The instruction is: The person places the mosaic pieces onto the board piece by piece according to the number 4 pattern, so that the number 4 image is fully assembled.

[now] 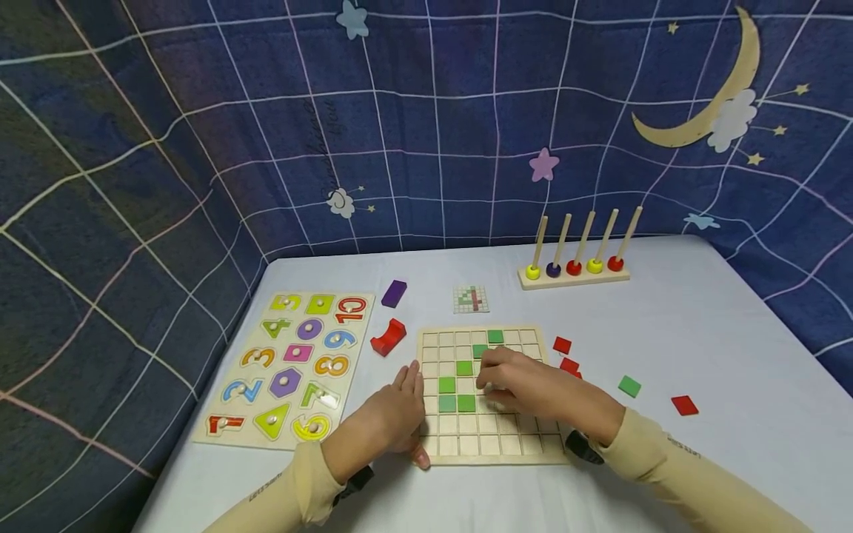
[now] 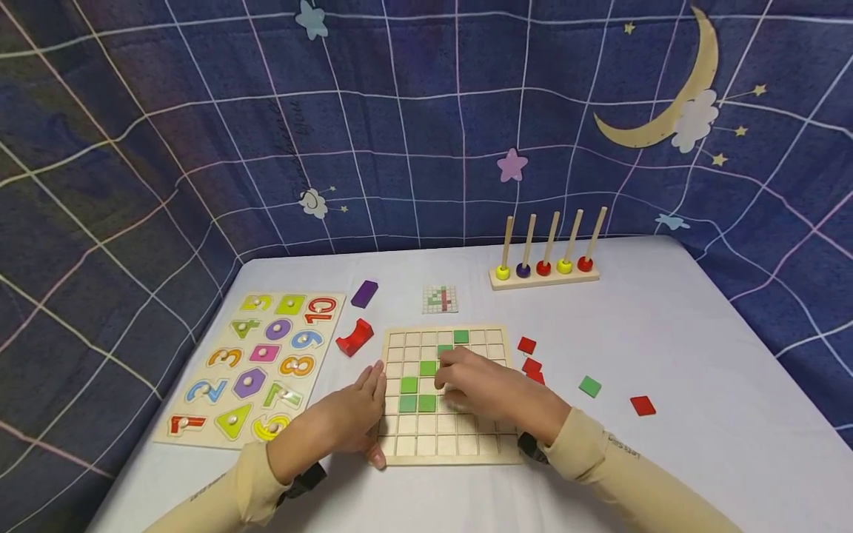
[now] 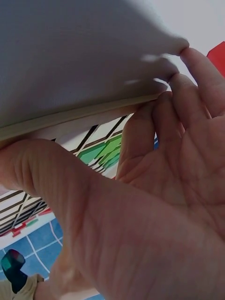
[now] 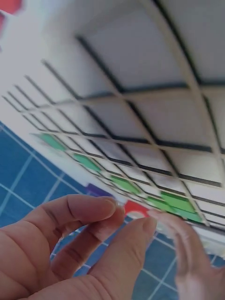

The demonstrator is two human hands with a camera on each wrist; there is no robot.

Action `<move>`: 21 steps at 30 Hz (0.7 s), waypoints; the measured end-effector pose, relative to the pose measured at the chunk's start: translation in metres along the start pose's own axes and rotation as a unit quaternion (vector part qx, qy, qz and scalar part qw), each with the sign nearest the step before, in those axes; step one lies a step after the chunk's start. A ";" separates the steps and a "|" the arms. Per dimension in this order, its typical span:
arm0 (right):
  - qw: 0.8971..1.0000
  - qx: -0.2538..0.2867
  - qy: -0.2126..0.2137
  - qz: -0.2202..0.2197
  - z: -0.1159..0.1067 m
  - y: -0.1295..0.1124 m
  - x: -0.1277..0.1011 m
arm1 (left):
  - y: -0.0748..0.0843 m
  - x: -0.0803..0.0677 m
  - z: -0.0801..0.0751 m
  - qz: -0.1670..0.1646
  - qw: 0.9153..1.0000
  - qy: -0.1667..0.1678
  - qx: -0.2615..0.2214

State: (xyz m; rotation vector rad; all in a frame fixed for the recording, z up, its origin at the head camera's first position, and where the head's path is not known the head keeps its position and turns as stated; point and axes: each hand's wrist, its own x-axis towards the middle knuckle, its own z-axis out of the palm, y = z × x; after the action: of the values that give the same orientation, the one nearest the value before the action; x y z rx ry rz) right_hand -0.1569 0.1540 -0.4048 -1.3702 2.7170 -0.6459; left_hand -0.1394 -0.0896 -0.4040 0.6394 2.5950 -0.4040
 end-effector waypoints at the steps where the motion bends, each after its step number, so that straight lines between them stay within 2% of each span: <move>1: 1.000 -0.008 0.006 -0.005 -0.002 0.002 -0.003 | 0.000 0.000 0.000 0.001 1.000 0.000 -0.004; 5: 0.999 -0.022 0.025 -0.001 -0.012 0.011 -0.021 | -0.003 -0.001 0.002 0.011 1.000 0.007 -0.010; 9: 0.999 -0.020 0.030 0.035 -0.022 0.021 -0.045 | -0.003 -0.002 0.002 0.015 1.000 0.013 -0.002; 16: 0.990 -0.018 0.026 0.136 -0.037 0.043 -0.088 | -0.002 -0.002 0.002 0.012 1.000 0.012 -0.001; 21: 0.976 -0.063 0.010 0.209 -0.038 0.060 -0.119 | -0.002 -0.002 0.002 0.011 1.000 0.011 0.002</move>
State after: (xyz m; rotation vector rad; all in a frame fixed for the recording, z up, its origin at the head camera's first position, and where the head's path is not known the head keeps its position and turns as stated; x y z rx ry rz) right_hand -0.1383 0.2913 -0.4112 -0.7632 2.9672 -0.4607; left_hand -0.1382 -0.0923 -0.4041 0.6769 2.6056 -0.3976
